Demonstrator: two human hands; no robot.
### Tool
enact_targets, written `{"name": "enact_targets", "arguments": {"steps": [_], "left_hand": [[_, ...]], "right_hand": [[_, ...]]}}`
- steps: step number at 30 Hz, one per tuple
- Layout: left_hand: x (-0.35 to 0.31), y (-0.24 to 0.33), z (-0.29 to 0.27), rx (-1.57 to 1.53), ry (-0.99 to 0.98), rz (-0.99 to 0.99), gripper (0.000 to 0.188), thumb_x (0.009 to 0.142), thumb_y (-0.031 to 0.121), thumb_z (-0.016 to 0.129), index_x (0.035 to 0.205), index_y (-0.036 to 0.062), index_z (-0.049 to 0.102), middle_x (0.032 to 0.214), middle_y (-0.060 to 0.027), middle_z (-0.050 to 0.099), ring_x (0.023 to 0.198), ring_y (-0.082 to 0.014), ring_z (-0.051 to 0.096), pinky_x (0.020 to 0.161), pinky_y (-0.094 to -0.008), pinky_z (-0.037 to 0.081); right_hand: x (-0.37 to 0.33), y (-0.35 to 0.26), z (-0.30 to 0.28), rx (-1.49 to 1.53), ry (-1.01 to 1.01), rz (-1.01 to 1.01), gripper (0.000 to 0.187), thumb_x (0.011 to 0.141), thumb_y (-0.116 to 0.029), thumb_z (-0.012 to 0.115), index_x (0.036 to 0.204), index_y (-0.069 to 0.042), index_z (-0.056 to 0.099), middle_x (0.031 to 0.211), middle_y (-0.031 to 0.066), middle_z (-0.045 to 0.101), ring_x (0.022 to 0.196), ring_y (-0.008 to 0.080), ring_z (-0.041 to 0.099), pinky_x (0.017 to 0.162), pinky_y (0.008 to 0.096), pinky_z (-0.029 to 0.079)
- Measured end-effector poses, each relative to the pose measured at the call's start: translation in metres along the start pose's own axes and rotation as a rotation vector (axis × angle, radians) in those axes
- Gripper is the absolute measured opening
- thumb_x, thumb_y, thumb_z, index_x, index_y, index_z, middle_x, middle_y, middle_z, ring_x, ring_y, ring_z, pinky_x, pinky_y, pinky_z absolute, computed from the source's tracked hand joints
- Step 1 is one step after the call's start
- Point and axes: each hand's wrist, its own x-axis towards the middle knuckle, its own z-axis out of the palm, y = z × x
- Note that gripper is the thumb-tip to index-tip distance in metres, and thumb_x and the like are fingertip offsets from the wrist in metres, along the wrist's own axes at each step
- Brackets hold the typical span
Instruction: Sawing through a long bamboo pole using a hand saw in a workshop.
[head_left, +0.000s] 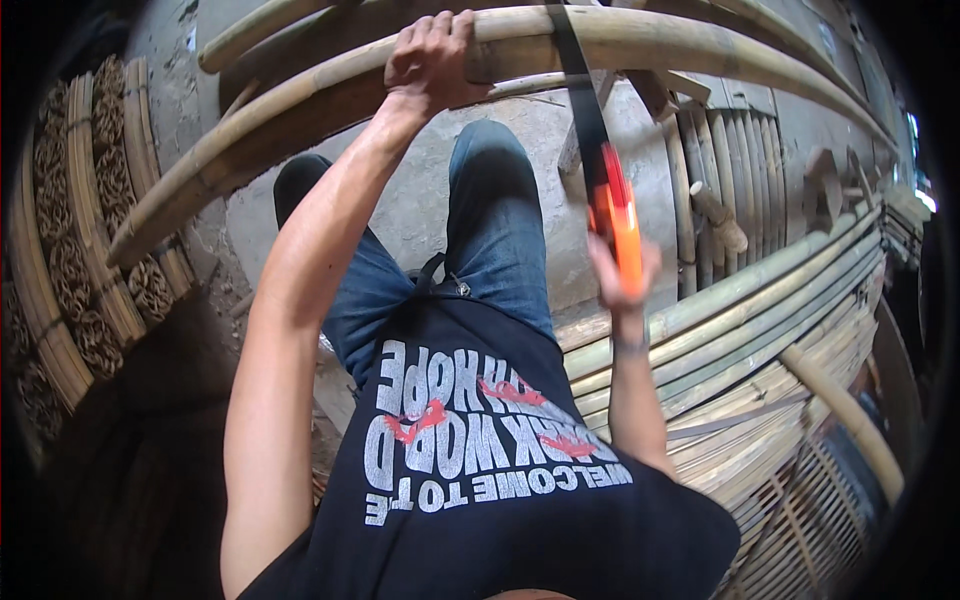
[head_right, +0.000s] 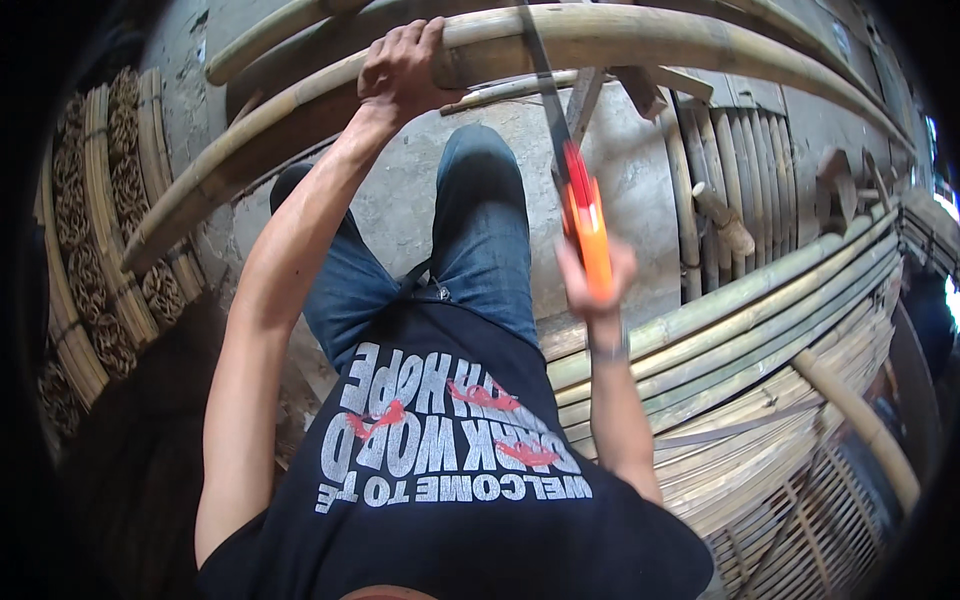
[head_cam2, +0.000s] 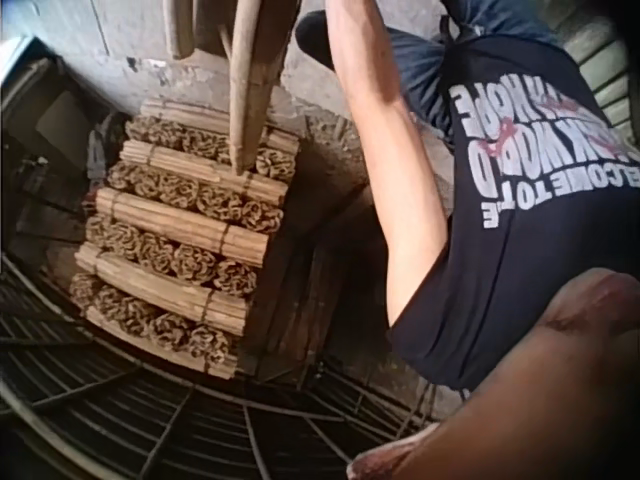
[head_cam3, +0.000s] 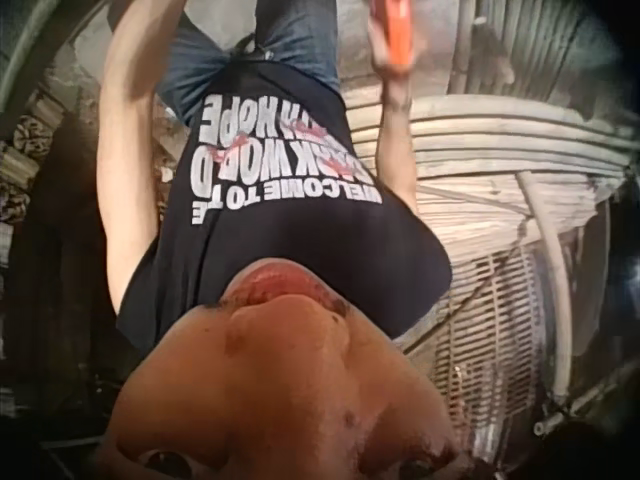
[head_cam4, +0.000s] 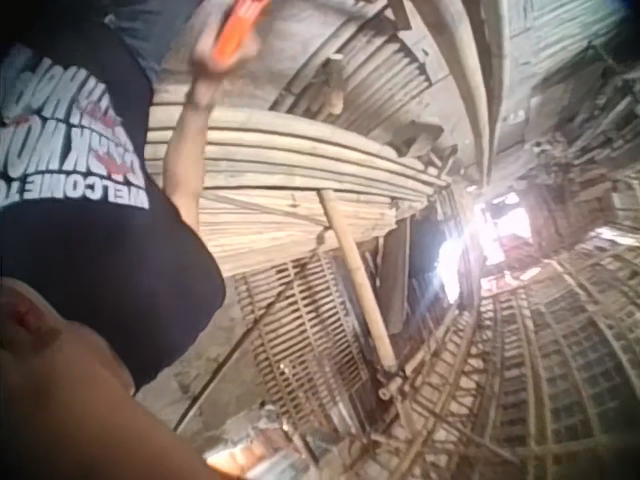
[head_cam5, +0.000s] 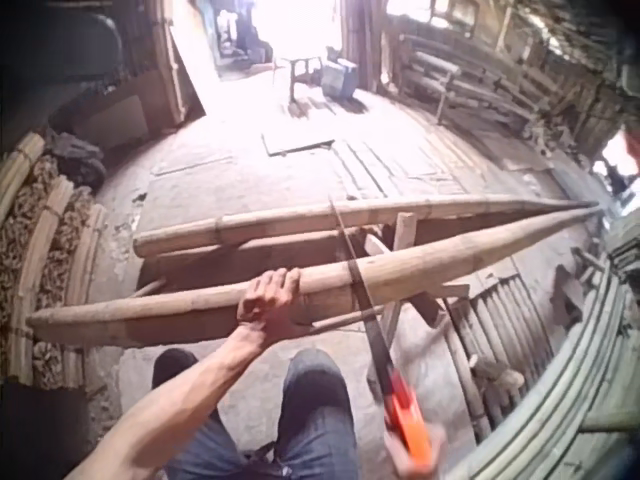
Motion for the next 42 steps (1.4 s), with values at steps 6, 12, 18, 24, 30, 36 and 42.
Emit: {"name": "enact_targets", "arguments": {"steps": [6,12,18,24,30,36,42], "left_hand": [[0.002,-0.001,0.008,-0.035,-0.084,0.004,0.103,0.051,0.051,0.095,0.138,0.0117,0.056,0.127,-0.0140,0.066,0.115,-0.0335,0.066,0.096,-0.0467,0.053],[0.004,0.005,0.000,-0.019,-0.068,0.002,0.097,0.054,0.048,0.093,0.135,0.0095,0.057,0.121,-0.0141,0.066,0.113,-0.0317,0.066,0.095,-0.0452,0.054],[0.009,0.009,0.006,-0.055,-0.089,-0.010,0.099,0.054,0.051,0.093,0.136,0.0089,0.057,0.126,-0.0149,0.066,0.114,-0.0333,0.066,0.098,-0.0466,0.052],[-0.005,-0.008,0.006,0.042,-0.024,0.038,0.097,0.052,0.047,0.094,0.135,0.0098,0.057,0.124,-0.0129,0.066,0.112,-0.0311,0.066,0.094,-0.0452,0.054],[0.007,0.007,0.000,0.009,-0.057,0.032,0.095,0.056,0.051,0.093,0.134,0.0087,0.058,0.121,-0.0139,0.067,0.109,-0.0323,0.068,0.094,-0.0452,0.055],[-0.002,0.004,0.001,0.005,-0.121,0.024,0.098,0.054,0.049,0.094,0.136,0.0102,0.056,0.124,-0.0128,0.066,0.110,-0.0321,0.066,0.094,-0.0452,0.054],[0.008,-0.008,0.004,-0.024,-0.102,-0.027,0.095,0.053,0.043,0.093,0.135,0.0097,0.057,0.122,-0.0132,0.065,0.110,-0.0333,0.066,0.095,-0.0447,0.054]], "right_hand": [[0.092,0.008,0.040,0.102,0.088,0.003,0.014,0.084,-0.005,0.074,0.076,0.000,0.064,0.064,-0.0033,0.059,0.057,0.0065,0.052,0.053,0.0265,0.040],[-0.096,-0.024,-0.023,-0.002,0.005,0.186,0.049,0.077,0.001,0.069,0.126,0.001,0.072,0.064,0.0059,0.061,0.057,0.0114,0.059,0.062,0.0270,0.050],[0.054,0.003,0.033,0.118,0.114,0.100,0.011,0.080,-0.007,0.075,0.085,0.001,0.069,0.060,0.0046,0.056,0.054,0.0112,0.053,0.055,0.0296,0.044],[-0.032,0.017,0.003,0.067,0.006,0.068,0.012,0.081,-0.006,0.074,0.076,-0.002,0.065,0.062,0.0041,0.058,0.055,0.0098,0.053,0.054,0.0301,0.044],[-0.054,0.002,-0.017,0.067,-0.008,0.090,0.010,0.082,-0.001,0.070,0.091,0.001,0.075,0.064,0.0052,0.063,0.056,0.0103,0.059,0.054,0.0274,0.046],[0.041,0.001,0.022,0.133,0.061,0.155,0.011,0.084,-0.005,0.074,0.081,0.002,0.066,0.063,0.0025,0.059,0.058,0.0088,0.053,0.056,0.0278,0.043],[-0.104,-0.025,-0.028,0.097,-0.153,0.204,0.069,0.084,0.009,0.062,0.151,0.007,0.047,0.156,0.0201,0.047,0.138,0.0267,0.052,0.108,0.0395,0.048]]}}
